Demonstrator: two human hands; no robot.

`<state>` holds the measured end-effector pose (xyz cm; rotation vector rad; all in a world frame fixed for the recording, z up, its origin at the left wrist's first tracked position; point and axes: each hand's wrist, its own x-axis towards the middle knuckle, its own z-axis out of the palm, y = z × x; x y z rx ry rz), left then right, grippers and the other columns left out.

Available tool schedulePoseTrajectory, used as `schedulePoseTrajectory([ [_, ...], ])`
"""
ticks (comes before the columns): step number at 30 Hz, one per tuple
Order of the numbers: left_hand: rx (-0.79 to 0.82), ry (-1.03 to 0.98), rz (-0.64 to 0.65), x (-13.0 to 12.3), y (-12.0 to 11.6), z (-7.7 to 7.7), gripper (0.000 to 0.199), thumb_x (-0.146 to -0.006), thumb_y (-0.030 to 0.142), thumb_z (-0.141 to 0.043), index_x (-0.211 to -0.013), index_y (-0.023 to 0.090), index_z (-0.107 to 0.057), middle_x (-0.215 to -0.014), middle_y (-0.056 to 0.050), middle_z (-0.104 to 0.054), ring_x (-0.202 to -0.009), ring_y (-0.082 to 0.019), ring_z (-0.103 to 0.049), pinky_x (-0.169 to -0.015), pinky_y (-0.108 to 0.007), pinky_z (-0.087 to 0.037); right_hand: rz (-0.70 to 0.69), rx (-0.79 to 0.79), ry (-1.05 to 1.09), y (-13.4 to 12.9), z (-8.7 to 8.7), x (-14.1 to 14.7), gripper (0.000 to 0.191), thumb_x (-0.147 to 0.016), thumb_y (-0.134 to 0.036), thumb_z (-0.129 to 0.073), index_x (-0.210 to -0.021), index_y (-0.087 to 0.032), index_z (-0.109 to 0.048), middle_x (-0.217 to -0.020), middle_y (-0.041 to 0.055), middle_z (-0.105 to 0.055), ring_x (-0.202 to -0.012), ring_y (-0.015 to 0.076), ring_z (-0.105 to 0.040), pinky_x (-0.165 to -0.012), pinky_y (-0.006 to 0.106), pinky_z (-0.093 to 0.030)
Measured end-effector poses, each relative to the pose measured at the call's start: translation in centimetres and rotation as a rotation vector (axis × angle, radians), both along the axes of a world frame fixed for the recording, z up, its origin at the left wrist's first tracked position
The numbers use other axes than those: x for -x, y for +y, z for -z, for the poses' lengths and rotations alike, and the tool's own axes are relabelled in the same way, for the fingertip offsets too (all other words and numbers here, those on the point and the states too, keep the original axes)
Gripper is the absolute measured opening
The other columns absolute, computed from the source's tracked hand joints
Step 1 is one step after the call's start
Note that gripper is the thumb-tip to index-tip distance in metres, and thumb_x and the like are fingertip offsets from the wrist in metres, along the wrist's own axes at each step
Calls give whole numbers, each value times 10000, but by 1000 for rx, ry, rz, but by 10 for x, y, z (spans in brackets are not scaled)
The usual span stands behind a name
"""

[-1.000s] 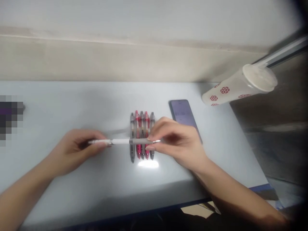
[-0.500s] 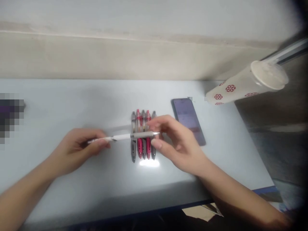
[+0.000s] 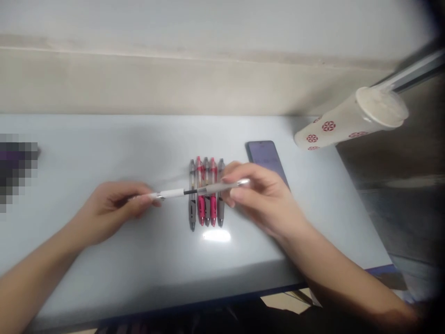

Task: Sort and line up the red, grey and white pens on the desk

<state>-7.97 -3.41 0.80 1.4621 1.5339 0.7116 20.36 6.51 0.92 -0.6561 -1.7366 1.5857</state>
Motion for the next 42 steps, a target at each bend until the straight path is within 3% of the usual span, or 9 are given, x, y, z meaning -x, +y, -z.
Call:
schedulePoseTrajectory([
  [4,-29,36,-55,-2,-1,0,295,-924,445,-656,-787,205,-759,-687,-20,-658,-615,-129,-571,-536,-205,-436,163,-52,-25,-2,-3,0,103,-933,-324,-756,-1010,-256,-746,-944,32,-690,-817,144,-664,-720,312,-574],
  [9,18,60,-171,-3,-3,4,355,-879,495,-723,-1113,242,-807,-734,-30,-724,-655,-157,-656,-583,-218,-521,273,-100,-14,-2,0,-2,125,-950,-343,-731,-1039,-255,-718,-940,28,-667,-745,130,-627,-685,305,-551],
  [14,15,48,-145,0,-4,6,316,-891,499,-718,-1070,255,-807,-737,-32,-733,-667,-163,-679,-586,-209,-534,353,-57,-32,2,5,-4,148,-941,-362,-736,-1043,-257,-715,-801,1,-599,-676,129,-572,-645,301,-516],
  [33,8,24,-153,-1,-4,6,287,-926,472,-678,-1060,240,-781,-688,-18,-701,-634,-152,-658,-562,-207,-514,298,17,-26,5,9,-5,143,-937,-350,-736,-1046,-258,-721,-748,-20,-564,-677,123,-563,-653,280,-491],
  [42,24,38,-190,-1,-4,3,313,-929,488,-674,-1058,224,-782,-662,-6,-682,-573,-129,-605,-476,-192,-425,320,-5,-29,3,12,-4,157,-948,-366,-719,-1063,-260,-707,-728,-20,-543,-650,129,-549,-637,292,-486],
])
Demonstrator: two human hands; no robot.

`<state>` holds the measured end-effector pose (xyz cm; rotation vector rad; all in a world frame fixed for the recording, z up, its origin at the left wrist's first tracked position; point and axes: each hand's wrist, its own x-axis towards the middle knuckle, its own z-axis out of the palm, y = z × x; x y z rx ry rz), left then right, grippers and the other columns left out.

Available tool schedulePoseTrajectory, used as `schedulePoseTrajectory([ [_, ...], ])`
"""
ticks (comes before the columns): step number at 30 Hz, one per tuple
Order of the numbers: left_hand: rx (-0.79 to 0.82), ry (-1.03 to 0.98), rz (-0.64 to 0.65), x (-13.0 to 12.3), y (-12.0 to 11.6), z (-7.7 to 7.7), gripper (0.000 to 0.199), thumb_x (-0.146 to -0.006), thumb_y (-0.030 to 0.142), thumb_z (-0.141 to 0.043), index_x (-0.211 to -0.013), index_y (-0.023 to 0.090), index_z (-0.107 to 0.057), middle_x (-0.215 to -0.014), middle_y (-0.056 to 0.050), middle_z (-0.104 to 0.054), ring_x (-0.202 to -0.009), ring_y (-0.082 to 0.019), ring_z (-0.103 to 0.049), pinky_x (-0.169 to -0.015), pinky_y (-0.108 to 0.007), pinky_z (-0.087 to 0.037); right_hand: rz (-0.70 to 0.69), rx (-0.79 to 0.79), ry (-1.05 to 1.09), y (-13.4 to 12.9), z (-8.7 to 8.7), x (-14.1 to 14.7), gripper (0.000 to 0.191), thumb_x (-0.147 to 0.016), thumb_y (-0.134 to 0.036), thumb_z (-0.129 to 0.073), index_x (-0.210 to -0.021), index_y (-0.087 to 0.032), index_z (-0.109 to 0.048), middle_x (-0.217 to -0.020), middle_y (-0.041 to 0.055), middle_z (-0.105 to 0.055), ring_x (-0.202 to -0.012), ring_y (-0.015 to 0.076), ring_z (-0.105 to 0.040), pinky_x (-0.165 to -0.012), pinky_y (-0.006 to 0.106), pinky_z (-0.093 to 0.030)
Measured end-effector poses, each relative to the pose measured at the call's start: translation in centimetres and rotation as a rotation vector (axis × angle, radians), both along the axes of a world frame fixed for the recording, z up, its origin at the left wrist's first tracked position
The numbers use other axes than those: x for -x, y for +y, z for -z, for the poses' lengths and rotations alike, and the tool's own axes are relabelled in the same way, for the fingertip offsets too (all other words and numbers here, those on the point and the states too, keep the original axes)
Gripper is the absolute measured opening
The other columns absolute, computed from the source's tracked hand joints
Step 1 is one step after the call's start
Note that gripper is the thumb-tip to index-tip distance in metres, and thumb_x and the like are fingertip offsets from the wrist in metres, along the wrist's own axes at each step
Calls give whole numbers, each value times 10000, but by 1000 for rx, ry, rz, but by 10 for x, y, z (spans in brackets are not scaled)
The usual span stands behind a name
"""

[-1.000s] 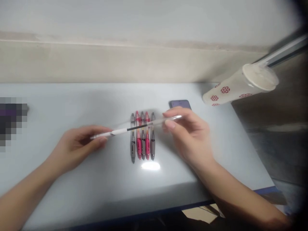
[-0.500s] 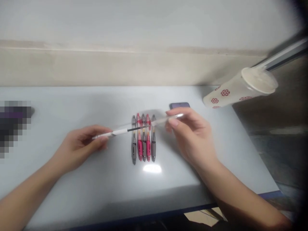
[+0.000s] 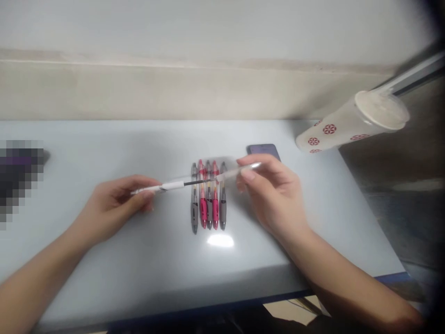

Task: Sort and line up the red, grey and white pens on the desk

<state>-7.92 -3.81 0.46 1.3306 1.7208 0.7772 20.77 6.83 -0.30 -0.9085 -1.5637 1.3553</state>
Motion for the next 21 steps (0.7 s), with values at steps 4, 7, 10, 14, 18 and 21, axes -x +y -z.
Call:
schedulePoseTrajectory([
  [4,-9,-17,-24,0,0,1,315,-947,488,-654,-1067,222,-774,-665,0,-673,-586,-123,-599,-493,-192,-422,43,-21,16,1,0,-1,143,-951,-364,-719,-1057,-268,-717,-708,-19,-525,-657,134,-538,-639,295,-476],
  [7,-12,-45,-32,-1,0,0,322,-960,491,-637,-1054,212,-768,-667,-3,-671,-592,-127,-598,-499,-201,-426,44,7,44,1,0,-1,141,-931,-348,-743,-1045,-266,-730,-703,-22,-528,-653,129,-520,-640,291,-467],
  [10,-6,-40,-21,-2,1,-2,322,-958,481,-641,-1056,201,-767,-657,-2,-669,-583,-128,-592,-491,-205,-419,51,34,48,0,0,1,143,-923,-341,-750,-1040,-262,-735,-728,-20,-558,-655,125,-522,-648,291,-472],
  [14,-1,-24,-21,-2,0,-3,315,-959,468,-644,-1068,200,-768,-668,1,-675,-575,-121,-587,-486,-200,-414,19,64,84,-2,-1,3,123,-918,-314,-754,-1027,-260,-738,-752,-22,-584,-661,115,-540,-648,277,-483],
  [18,1,-20,-13,-1,-1,-2,301,-952,462,-652,-1058,208,-773,-666,0,-675,-565,-120,-582,-476,-200,-413,-9,90,114,-3,-1,3,114,-918,-298,-759,-1024,-259,-741,-747,-30,-596,-662,101,-558,-646,257,-490],
  [21,4,-37,-15,0,-2,0,297,-948,480,-655,-1041,228,-780,-660,0,-671,-586,-132,-605,-489,-204,-438,-8,111,89,-2,-1,3,124,-922,-305,-759,-1035,-256,-748,-755,-27,-619,-671,100,-578,-654,253,-502],
])
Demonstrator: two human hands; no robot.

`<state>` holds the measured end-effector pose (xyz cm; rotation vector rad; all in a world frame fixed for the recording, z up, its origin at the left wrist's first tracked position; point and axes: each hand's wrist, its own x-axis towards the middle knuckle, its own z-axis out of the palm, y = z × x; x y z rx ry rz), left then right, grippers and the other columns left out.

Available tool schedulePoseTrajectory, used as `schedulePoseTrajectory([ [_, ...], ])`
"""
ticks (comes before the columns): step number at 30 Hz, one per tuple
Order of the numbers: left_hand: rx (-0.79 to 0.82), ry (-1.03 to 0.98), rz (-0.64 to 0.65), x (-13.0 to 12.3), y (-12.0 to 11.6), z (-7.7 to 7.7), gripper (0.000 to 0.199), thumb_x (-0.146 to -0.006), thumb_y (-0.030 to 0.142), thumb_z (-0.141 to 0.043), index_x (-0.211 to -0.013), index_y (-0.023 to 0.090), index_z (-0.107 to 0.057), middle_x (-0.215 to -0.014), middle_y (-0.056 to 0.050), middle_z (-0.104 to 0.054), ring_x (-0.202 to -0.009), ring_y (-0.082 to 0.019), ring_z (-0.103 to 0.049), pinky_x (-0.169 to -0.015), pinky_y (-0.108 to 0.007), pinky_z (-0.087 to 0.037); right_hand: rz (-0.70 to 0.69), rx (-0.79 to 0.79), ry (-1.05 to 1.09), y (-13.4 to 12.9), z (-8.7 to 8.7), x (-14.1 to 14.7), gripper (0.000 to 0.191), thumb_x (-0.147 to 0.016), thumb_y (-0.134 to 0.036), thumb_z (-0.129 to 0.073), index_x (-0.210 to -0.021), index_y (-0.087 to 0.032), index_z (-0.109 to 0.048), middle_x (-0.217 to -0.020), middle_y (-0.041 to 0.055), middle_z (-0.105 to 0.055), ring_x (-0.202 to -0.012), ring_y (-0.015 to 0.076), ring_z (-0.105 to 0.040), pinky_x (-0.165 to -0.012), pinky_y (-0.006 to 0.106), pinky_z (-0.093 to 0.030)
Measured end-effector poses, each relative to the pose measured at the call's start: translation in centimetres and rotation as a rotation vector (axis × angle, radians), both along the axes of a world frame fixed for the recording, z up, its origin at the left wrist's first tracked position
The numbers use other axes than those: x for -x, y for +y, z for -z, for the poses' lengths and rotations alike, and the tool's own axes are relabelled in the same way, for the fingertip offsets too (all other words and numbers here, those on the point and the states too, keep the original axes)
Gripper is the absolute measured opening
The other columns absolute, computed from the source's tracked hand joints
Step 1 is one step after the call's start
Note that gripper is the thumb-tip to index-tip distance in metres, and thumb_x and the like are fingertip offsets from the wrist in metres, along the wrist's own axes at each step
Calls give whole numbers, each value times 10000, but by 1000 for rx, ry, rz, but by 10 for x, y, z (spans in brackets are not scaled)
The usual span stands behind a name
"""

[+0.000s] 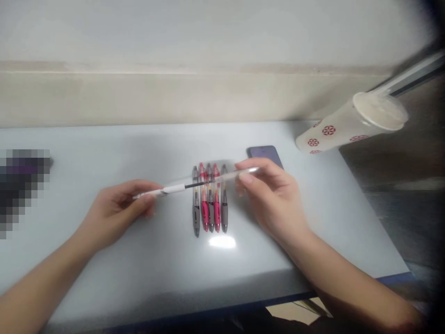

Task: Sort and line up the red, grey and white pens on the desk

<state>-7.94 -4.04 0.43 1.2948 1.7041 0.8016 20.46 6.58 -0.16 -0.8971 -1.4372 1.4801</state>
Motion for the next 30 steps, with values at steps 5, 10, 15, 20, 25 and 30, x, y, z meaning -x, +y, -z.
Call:
schedulePoseTrajectory([
  [5,-22,-22,11,2,-1,5,251,-941,477,-677,-1054,283,-788,-669,3,-681,-649,-153,-658,-557,-210,-508,-47,5,-59,-3,-3,3,128,-908,-305,-773,-1022,-244,-769,-839,7,-693,-686,115,-622,-660,278,-538],
  [10,-39,-2,89,-3,0,3,236,-936,456,-682,-1044,283,-802,-662,5,-700,-605,-136,-655,-551,-192,-521,-101,-118,-159,-10,-5,8,114,-879,-259,-802,-987,-232,-782,-858,33,-726,-755,157,-673,-676,314,-567],
  [15,-70,29,117,-6,3,-1,250,-921,432,-682,-1041,245,-799,-694,-9,-736,-613,-148,-682,-568,-203,-540,-82,-183,-213,-11,-5,8,109,-886,-272,-800,-967,-209,-764,-755,16,-694,-675,142,-651,-626,300,-558],
  [20,-66,47,154,-4,3,-3,242,-911,426,-684,-1030,252,-801,-697,-7,-752,-617,-160,-701,-569,-210,-542,-117,-165,-204,-8,-6,8,108,-893,-249,-795,-980,-200,-754,-723,-6,-677,-619,115,-617,-602,275,-537],
  [25,-56,60,144,-4,2,-2,248,-910,444,-685,-1024,259,-805,-706,-7,-760,-607,-164,-702,-562,-213,-539,-125,-181,-298,-9,-5,6,133,-891,-307,-804,-959,-199,-766,-771,17,-699,-659,128,-615,-586,273,-507],
  [30,-87,115,125,-3,2,1,246,-905,456,-692,-1018,278,-819,-766,-12,-788,-621,-167,-712,-551,-213,-524,-150,-217,-310,-11,-7,5,171,-919,-328,-773,-866,-174,-723,-724,15,-680,-634,117,-592,-559,249,-459],
])
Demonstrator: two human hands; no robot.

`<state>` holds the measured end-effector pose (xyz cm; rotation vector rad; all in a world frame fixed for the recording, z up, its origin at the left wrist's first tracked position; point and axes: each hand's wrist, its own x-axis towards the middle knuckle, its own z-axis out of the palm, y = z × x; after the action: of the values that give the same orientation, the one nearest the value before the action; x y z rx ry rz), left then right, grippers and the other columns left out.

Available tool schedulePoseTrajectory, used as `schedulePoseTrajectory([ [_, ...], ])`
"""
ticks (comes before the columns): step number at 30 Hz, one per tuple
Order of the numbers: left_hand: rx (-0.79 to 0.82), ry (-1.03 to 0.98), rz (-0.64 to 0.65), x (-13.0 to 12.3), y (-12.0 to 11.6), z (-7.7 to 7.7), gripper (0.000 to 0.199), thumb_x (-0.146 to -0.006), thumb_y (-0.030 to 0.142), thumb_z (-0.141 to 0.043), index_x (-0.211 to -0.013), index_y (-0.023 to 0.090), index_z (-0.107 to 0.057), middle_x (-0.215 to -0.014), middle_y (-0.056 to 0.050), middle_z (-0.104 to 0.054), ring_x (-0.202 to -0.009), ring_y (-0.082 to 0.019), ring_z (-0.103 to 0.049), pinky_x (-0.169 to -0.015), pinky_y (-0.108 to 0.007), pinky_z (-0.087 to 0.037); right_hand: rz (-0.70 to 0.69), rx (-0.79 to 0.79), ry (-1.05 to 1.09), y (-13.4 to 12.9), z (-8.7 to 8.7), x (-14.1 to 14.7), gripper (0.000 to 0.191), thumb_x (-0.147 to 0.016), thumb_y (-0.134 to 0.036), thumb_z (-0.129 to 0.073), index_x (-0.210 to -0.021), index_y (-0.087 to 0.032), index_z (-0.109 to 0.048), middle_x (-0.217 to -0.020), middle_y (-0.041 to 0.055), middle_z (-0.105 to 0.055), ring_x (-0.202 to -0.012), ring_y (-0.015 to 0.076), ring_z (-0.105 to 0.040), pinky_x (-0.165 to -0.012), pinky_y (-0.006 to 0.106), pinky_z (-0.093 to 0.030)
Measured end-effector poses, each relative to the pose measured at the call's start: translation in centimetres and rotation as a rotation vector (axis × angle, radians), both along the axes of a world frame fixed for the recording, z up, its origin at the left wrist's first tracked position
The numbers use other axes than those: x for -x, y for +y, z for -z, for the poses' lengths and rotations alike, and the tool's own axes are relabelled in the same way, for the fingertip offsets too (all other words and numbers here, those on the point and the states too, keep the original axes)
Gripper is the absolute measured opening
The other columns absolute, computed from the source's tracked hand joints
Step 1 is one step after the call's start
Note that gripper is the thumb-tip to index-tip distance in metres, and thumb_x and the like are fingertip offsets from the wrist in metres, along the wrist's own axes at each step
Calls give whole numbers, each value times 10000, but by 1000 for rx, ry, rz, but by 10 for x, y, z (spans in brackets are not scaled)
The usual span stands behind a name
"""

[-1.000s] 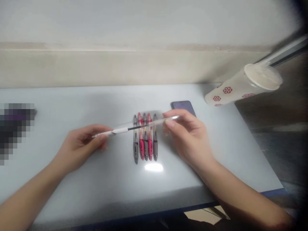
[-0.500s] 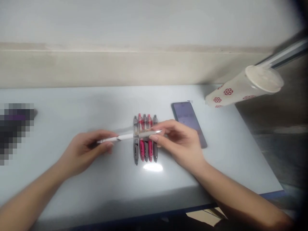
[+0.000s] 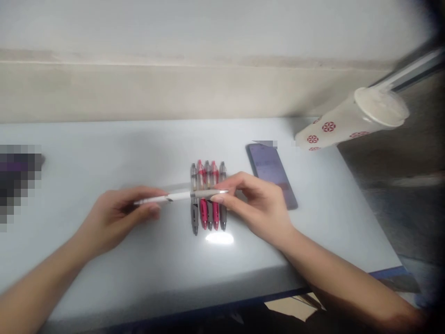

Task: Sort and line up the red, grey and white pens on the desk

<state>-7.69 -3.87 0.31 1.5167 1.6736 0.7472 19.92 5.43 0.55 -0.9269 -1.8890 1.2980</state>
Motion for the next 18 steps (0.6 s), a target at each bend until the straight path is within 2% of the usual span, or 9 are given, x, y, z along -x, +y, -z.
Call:
schedulePoseTrajectory([
  [5,12,-2,39,-2,-1,-3,207,-865,432,-721,-987,305,-830,-785,2,-800,-635,-177,-735,-567,-222,-539,-80,-38,-76,-3,-2,1,512,-1056,-368,-559,-589,-163,-525,-523,-26,-497,-484,64,-434,-479,229,-332],
  [7,13,8,10,-3,-1,-4,195,-850,423,-736,-972,301,-826,-813,3,-805,-649,-172,-744,-581,-213,-549,-107,-30,-112,-3,-1,0,534,-1063,-392,-541,-582,-166,-504,-511,-33,-464,-474,62,-409,-472,228,-317],
  [8,14,10,-15,-4,-2,-4,193,-843,421,-745,-967,294,-820,-820,2,-805,-650,-167,-745,-580,-206,-551,-120,-24,-118,-3,-1,-1,474,-1046,-403,-576,-637,-166,-551,-539,-31,-497,-489,66,-430,-476,226,-329],
  [10,29,-8,-67,-4,-2,-3,197,-832,419,-761,-958,271,-799,-820,-3,-798,-657,-163,-749,-581,-197,-559,-157,-25,-119,-2,-1,-2,261,-1002,-396,-658,-876,-167,-667,-665,-15,-612,-560,83,-512,-514,219,-388],
  [12,50,-47,-97,-4,-2,0,210,-822,429,-772,-932,250,-774,-804,-13,-788,-666,-171,-754,-590,-202,-573,-182,-56,-107,-1,-1,-3,224,-987,-365,-688,-1098,-171,-677,-802,8,-683,-626,93,-566,-568,218,-440],
  [13,55,-63,-99,-4,-2,1,214,-819,435,-773,-915,244,-765,-797,-17,-786,-670,-176,-755,-596,-210,-579,-189,-83,-109,0,-1,-3,211,-1000,-355,-670,-1102,-170,-677,-815,11,-686,-630,91,-568,-578,217,-445],
  [14,57,-75,-90,-3,-2,2,214,-817,439,-772,-901,242,-760,-792,-22,-785,-674,-181,-755,-603,-221,-586,-193,-115,-120,0,-1,-3,191,-1026,-351,-630,-1029,-168,-686,-780,5,-670,-615,87,-554,-574,216,-436],
  [16,45,-77,-53,-2,-1,3,206,-820,444,-768,-885,249,-761,-787,-27,-786,-676,-188,-751,-606,-241,-589,-194,-174,-153,0,-1,-2,354,-1073,-362,-536,-801,-167,-650,-646,-14,-585,-566,81,-503,-552,219,-399],
  [18,30,-67,-30,-2,-2,2,215,-820,468,-769,-869,258,-764,-778,-29,-783,-669,-197,-743,-596,-261,-584,-211,-191,-181,1,-2,-3,458,-1094,-381,-479,-707,-172,-606,-581,-23,-522,-543,82,-479,-539,224,-381],
])
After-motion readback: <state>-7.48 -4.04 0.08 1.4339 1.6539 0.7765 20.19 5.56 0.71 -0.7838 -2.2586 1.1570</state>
